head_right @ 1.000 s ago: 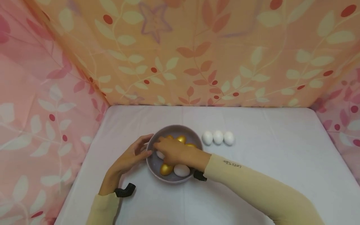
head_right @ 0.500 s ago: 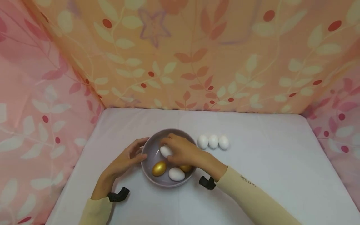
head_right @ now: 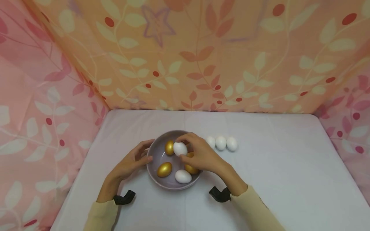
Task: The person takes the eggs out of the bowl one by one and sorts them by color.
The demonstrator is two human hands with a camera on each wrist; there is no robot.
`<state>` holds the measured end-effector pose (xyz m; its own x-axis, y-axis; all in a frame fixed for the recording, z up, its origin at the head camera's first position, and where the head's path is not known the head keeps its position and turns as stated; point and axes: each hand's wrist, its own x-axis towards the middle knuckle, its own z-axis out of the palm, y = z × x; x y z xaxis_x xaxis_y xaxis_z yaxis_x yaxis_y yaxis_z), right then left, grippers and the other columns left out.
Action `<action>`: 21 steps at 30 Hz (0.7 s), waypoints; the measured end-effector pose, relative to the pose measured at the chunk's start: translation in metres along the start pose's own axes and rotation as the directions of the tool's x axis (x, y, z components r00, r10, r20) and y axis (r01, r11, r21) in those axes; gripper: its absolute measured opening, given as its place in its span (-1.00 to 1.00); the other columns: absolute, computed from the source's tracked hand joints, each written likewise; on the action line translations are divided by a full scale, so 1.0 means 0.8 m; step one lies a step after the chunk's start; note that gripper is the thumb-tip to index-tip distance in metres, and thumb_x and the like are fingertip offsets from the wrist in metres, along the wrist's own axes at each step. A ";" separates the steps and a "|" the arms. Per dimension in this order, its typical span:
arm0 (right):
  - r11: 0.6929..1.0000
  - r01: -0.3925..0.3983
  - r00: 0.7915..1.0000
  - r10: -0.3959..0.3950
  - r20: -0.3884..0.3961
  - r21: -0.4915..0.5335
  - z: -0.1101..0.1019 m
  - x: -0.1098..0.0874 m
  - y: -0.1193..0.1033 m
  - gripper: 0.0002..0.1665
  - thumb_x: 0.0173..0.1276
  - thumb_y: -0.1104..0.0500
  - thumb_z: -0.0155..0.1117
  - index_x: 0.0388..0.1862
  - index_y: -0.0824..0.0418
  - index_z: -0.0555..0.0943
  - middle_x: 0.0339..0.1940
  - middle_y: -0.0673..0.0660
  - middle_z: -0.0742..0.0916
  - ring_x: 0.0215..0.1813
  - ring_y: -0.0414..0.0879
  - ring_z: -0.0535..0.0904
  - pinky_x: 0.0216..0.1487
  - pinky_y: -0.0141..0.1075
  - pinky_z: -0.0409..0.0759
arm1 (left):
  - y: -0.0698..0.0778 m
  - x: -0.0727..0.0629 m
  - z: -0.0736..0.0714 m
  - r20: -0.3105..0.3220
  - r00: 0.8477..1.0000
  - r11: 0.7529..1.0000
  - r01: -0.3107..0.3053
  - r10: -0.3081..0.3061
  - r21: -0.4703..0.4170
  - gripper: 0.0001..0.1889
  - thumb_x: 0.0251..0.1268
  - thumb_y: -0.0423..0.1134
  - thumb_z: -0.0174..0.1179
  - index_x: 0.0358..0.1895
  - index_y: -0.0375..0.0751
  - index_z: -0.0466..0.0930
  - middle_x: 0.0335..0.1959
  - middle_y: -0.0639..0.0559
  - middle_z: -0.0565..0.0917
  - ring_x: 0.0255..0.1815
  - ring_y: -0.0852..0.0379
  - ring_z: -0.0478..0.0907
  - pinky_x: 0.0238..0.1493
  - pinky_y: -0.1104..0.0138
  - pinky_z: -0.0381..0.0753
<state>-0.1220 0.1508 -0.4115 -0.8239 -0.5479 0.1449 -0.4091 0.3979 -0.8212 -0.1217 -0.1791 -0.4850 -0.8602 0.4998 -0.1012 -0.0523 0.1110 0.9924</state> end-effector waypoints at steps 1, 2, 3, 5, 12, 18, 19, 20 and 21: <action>1.000 0.002 1.000 -0.002 -0.023 0.014 0.000 -0.003 0.001 -0.45 0.33 0.24 0.54 0.27 0.05 0.60 0.20 0.04 0.69 0.21 -0.04 0.68 0.15 -0.14 0.76 | 0.000 0.000 0.000 0.001 1.000 1.000 0.000 0.000 0.000 -0.31 0.51 -0.31 0.29 0.61 0.05 0.26 0.62 -0.14 0.32 0.59 -0.31 0.35 0.23 0.24 0.68; 1.000 0.006 0.999 -0.005 -0.046 0.027 -0.001 -0.006 0.003 -0.45 0.33 0.24 0.54 0.27 0.05 0.60 0.20 0.04 0.69 0.20 -0.05 0.68 0.15 -0.15 0.76 | 0.001 0.000 0.000 0.001 1.000 1.000 0.001 -0.001 0.001 -0.31 0.51 -0.32 0.29 0.61 0.05 0.26 0.62 -0.14 0.32 0.58 -0.31 0.35 0.23 0.23 0.68; 0.999 0.005 0.998 -0.002 -0.067 0.038 -0.001 -0.010 0.004 -0.45 0.32 0.24 0.55 0.26 0.03 0.60 0.20 0.03 0.69 0.19 -0.07 0.69 0.14 -0.16 0.76 | 0.001 0.000 0.000 0.002 1.000 1.000 -0.001 0.001 0.003 -0.31 0.51 -0.32 0.28 0.61 0.05 0.26 0.62 -0.14 0.32 0.58 -0.32 0.35 0.23 0.24 0.68; 0.998 0.012 0.994 -0.005 -0.105 0.068 -0.002 -0.016 0.007 -0.45 0.32 0.25 0.55 0.26 0.04 0.60 0.21 0.04 0.69 0.17 -0.07 0.68 0.14 -0.17 0.76 | 0.003 -0.001 0.001 0.001 1.000 1.000 -0.002 0.002 0.006 -0.31 0.51 -0.32 0.28 0.61 0.06 0.26 0.61 -0.14 0.33 0.58 -0.32 0.36 0.23 0.24 0.68; 0.989 0.013 0.972 0.022 -0.235 0.149 -0.011 -0.038 0.017 -0.41 0.32 0.34 0.53 0.30 0.14 0.57 0.24 0.10 0.67 0.24 -0.23 0.64 0.12 -0.36 0.75 | 0.007 -0.003 0.001 -0.001 1.000 1.000 -0.015 0.015 0.003 -0.30 0.51 -0.30 0.29 0.62 0.02 0.25 0.62 -0.17 0.32 0.57 -0.35 0.36 0.23 0.26 0.68; 0.976 0.067 0.935 0.011 -0.354 0.208 -0.028 -0.055 0.032 -0.36 0.28 0.52 0.46 0.33 0.33 0.53 0.26 0.19 0.64 0.25 -0.29 0.62 0.09 -0.44 0.73 | 0.006 -0.003 0.002 -0.006 1.000 1.000 -0.006 0.006 0.005 -0.30 0.50 -0.27 0.31 0.62 0.04 0.26 0.61 -0.15 0.34 0.56 -0.33 0.36 0.23 0.26 0.67; 0.973 0.070 0.927 0.017 -0.374 0.219 -0.031 -0.059 0.034 -0.36 0.27 0.54 0.45 0.33 0.34 0.53 0.25 0.18 0.64 0.25 -0.28 0.62 0.08 -0.45 0.73 | 0.005 -0.002 0.002 -0.007 1.000 1.000 -0.006 0.006 0.006 -0.30 0.50 -0.27 0.31 0.62 0.04 0.26 0.60 -0.15 0.34 0.56 -0.32 0.36 0.24 0.26 0.66; 0.970 0.071 0.920 0.026 -0.391 0.232 -0.034 -0.062 0.036 -0.36 0.26 0.56 0.44 0.32 0.36 0.53 0.25 0.15 0.64 0.25 -0.26 0.63 0.08 -0.45 0.73 | 0.005 -0.002 0.002 -0.005 1.000 1.000 -0.007 0.007 0.008 -0.31 0.51 -0.27 0.30 0.62 0.03 0.26 0.60 -0.15 0.35 0.56 -0.32 0.37 0.24 0.27 0.66; 0.969 0.066 0.913 0.037 -0.406 0.237 -0.037 -0.064 0.037 -0.36 0.27 0.56 0.44 0.32 0.36 0.54 0.25 0.11 0.64 0.24 -0.26 0.63 0.07 -0.46 0.72 | 0.004 -0.002 0.002 -0.005 1.000 1.000 -0.006 0.006 0.008 -0.31 0.51 -0.28 0.30 0.61 0.03 0.26 0.60 -0.15 0.35 0.55 -0.30 0.38 0.24 0.27 0.66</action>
<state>-0.1031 0.2124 -0.4271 -0.9268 -0.1863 0.3261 -0.3580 0.1756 -0.9171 -0.1201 -0.1782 -0.4816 -0.8633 0.4958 -0.0947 -0.0430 0.1147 0.9925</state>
